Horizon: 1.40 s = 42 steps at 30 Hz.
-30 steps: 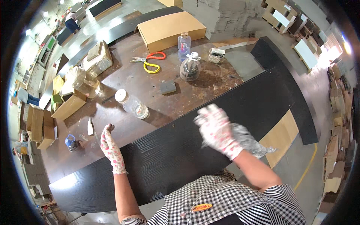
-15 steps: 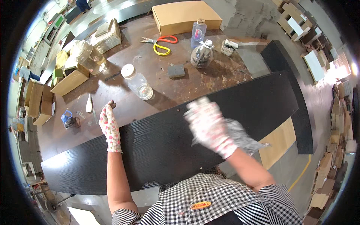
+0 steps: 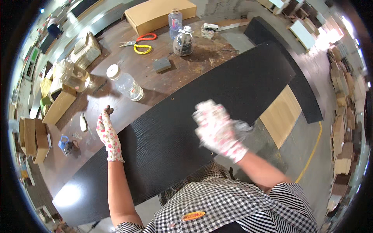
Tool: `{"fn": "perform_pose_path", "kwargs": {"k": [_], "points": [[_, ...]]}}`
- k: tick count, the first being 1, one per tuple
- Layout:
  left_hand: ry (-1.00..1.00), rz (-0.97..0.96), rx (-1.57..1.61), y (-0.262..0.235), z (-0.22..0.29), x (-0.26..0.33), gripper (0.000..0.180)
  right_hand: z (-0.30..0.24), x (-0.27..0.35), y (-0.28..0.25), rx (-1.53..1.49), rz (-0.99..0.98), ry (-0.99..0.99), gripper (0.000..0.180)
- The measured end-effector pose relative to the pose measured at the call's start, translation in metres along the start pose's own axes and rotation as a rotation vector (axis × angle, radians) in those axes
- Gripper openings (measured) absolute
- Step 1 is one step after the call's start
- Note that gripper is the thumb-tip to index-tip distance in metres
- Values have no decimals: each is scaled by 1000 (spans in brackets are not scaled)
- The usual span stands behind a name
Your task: The person retrieves a cloth from a cabinet, wipes down a black wooden panel with the cloth, sands the edges of the panel with a small block, and wipes the panel with the cloth.
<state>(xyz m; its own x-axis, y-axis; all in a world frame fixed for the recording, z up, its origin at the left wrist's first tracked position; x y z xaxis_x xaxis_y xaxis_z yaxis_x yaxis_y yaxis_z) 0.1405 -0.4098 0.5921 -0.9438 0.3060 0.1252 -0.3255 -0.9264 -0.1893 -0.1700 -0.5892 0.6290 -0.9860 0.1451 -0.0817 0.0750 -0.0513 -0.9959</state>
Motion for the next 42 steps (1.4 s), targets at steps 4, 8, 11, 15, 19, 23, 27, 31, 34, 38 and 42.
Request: {"fn": "perform_pose_path", "kwargs": {"k": [4,8,11,15,19,23,27,31,34,38,42], "points": [[103,-177,79,5,6,3,33,-153,-49,-1,-252,177,-288,49],[158,-240,94,-38,11,14,31,-242,-80,2,-425,138,-489,42],[164,-131,-13,-118,2,3,33,-189,-89,-26,-276,139,-160,36],[163,11,-17,-196,-18,-12,33,-79,-54,-9,302,167,225,31],[191,-40,-10,-182,-15,-8,32,-73,-75,16,207,276,188,34],[166,-27,54,-190,-25,-14,29,-227,-154,0,-85,124,-203,41],[104,-29,66,-187,-24,-15,28,-274,-142,7,-246,243,-369,35],[73,27,-20,-196,-16,-5,33,-155,-113,4,-67,225,-16,35],[122,11,17,-187,-15,-6,31,-171,-124,4,-72,202,-54,37],[115,-6,77,-188,-9,-3,28,-261,-157,1,-160,222,-331,34],[158,59,9,-246,-10,17,24,-233,-151,11,-138,213,-180,29]]}}
Point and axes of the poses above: each hand's wrist, its own x-axis away from the middle knuckle, its own y-axis out of the palm, z = x × y, the point moved 5 cm from there along -x, towards the middle knuckle, and after that the axes turned 15 degrees about -y, right-handed, at the moved point
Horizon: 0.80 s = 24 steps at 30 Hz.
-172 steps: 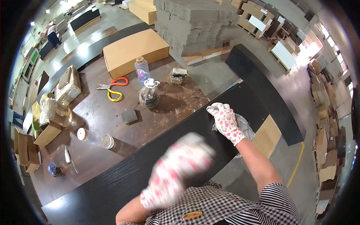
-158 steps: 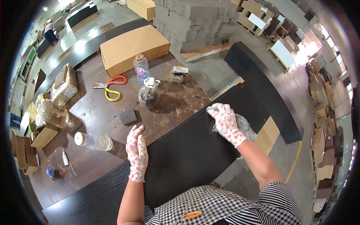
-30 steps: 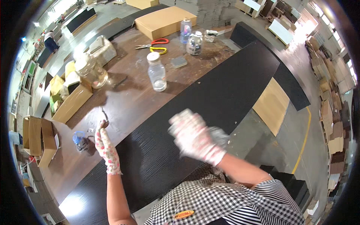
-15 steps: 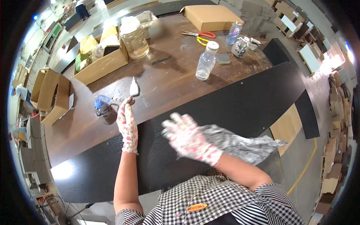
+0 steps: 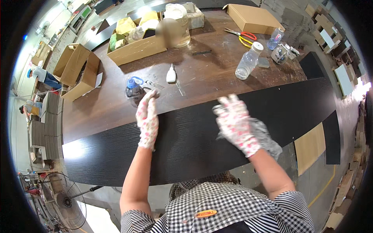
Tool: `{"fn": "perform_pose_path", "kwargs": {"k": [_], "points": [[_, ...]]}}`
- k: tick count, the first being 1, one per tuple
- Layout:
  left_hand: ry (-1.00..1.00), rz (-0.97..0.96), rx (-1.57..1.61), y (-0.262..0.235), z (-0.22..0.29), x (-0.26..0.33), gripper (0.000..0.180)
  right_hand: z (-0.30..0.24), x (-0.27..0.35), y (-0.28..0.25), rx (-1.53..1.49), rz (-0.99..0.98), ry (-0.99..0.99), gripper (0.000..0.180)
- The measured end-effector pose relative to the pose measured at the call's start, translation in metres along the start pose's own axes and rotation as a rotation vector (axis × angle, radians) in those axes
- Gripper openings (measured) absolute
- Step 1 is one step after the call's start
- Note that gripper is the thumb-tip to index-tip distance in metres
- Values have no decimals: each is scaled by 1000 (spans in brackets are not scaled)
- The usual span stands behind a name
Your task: The person retrieves a cloth from a cabinet, wipes down a black wooden panel with the cloth, sands the edges of the panel with a small block, and wipes the panel with the cloth.
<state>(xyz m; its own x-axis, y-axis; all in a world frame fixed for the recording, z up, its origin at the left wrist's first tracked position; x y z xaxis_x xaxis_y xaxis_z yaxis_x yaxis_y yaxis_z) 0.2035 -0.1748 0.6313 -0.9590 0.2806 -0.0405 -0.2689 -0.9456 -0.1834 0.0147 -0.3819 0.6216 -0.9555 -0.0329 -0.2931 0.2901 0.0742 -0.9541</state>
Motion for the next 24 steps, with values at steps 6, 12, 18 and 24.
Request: {"fn": "perform_pose_path", "kwargs": {"k": [6,12,18,24], "points": [[-5,214,-136,-148,-31,-1,26,13,4,-5,115,70,80,28],[-40,237,-40,-257,-74,-28,30,-28,-16,4,42,252,210,28],[-72,108,-97,-275,-86,-49,31,-19,-10,-8,379,-78,392,22],[-19,7,-116,-266,-85,-48,30,-22,-18,-4,302,0,468,21]]}}
Point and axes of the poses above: each hand's wrist, its own x-axis away from the middle knuckle, its own y-axis out of the palm, z = x × y, the point moved 5 cm from there along -x, towards the middle knuckle, and after that the axes turned 15 degrees about -y, right-handed, at the moved point
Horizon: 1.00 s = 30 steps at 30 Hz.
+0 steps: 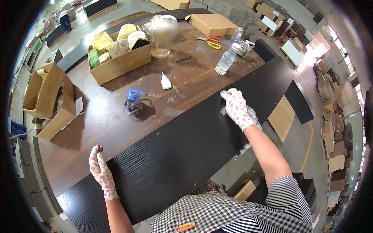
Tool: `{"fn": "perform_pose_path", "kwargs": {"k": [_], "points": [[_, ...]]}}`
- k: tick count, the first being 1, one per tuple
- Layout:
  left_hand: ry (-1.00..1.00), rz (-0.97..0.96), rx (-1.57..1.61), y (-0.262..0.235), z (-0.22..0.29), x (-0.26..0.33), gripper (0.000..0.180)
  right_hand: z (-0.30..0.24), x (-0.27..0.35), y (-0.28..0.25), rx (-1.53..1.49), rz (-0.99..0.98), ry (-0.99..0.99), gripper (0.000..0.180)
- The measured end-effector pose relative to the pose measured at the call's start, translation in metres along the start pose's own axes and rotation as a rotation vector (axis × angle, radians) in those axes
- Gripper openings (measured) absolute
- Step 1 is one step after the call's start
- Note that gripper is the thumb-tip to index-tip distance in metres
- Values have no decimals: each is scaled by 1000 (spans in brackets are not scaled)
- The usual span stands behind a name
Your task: The person retrieves a cloth from a cabinet, wipes down a black wooden panel with the cloth, sands the edges of the panel with a small block, and wipes the panel with the cloth.
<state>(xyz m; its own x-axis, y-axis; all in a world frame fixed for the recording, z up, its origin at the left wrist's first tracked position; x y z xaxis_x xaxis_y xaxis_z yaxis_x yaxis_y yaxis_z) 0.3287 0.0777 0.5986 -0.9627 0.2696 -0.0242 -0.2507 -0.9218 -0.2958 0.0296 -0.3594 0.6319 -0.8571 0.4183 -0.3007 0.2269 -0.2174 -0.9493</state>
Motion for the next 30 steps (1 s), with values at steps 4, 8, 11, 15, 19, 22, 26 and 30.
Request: {"fn": "perform_pose_path", "kwargs": {"k": [4,8,11,15,19,22,26,30], "points": [[15,1,-33,0,3,0,29,-25,4,-11,18,-51,24,21],[13,11,-26,-5,-1,-1,29,-56,16,-9,-27,-45,-48,21],[0,8,-6,3,-1,-1,29,-3,0,-10,85,-61,62,21],[-10,21,4,3,3,1,29,-35,-5,-4,28,-1,-8,21],[40,49,-120,0,4,0,28,-99,-8,-3,-114,7,-217,23],[34,35,-95,3,10,2,27,-79,-12,1,-60,-44,-146,26],[37,32,-107,2,11,3,27,-134,-13,1,-112,-46,-280,28],[13,19,-78,-2,7,3,27,-123,-13,-4,-133,-50,-301,29]]}}
Point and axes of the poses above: each hand's wrist, its own x-axis away from the middle knuckle, its own y-axis out of the palm, z = x × y, the point moved 5 cm from there along -x, towards the middle knuckle, and after that the axes turned 15 degrees about -y, right-handed, at the moved point
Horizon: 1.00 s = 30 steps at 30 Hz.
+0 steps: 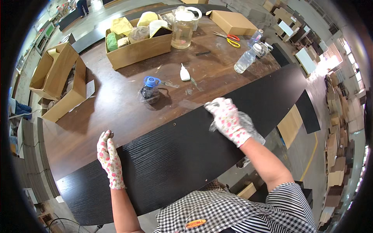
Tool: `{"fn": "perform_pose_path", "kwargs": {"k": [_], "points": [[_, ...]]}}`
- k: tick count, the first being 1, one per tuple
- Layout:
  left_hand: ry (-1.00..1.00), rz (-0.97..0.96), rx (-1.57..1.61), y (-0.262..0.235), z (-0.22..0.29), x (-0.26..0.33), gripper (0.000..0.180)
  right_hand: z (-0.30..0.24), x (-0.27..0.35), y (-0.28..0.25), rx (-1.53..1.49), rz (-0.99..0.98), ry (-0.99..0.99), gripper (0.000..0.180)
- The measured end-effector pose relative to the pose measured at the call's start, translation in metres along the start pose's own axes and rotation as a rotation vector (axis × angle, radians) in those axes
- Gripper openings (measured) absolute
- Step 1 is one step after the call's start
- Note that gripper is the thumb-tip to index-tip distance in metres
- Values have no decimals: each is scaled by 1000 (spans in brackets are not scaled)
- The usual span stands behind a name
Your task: The person retrieves a cloth from a cabinet, wipes down a black wooden panel with the cloth, sands the edges of the panel with a small block, and wipes the panel with the cloth.
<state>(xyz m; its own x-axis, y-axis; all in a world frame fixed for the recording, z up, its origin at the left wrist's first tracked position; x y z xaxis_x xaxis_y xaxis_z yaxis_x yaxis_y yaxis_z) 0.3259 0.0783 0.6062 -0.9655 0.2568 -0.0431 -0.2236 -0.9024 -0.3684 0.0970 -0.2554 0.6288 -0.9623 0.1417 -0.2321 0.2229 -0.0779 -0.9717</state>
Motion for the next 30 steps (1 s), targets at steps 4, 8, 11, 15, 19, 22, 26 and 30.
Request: {"fn": "perform_pose_path", "kwargs": {"k": [4,8,11,15,19,22,26,30], "points": [[-8,3,6,5,6,0,27,58,24,2,131,79,153,30],[-31,3,9,5,2,-3,27,-46,-11,5,-68,100,-144,26],[-35,-10,25,9,7,-2,27,-112,-17,-2,-176,34,-221,26],[-62,14,48,-3,-6,-1,27,-29,0,-14,-134,80,-122,27],[-65,33,-32,4,9,-2,26,-29,25,-21,-93,52,-133,48],[-76,39,-30,7,14,0,25,-100,41,-16,-167,36,-248,34],[-53,55,-84,-1,13,1,24,-62,49,-21,-174,59,-225,32],[-95,17,-107,7,12,0,29,-99,48,-15,-253,34,-245,29]]}}
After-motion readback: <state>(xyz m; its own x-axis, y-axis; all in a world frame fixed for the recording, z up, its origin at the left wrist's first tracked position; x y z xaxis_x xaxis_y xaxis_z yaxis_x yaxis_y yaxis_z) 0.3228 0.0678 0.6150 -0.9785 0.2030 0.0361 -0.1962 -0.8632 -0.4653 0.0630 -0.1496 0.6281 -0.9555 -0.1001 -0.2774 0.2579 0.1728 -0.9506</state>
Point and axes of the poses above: each hand's wrist, its own x-axis away from the middle knuckle, its own y-axis out of the palm, z = x × y, the point moved 5 cm from there along -x, towards the middle knuckle, and after that the axes turned 15 degrees about -y, right-handed, at the moved point
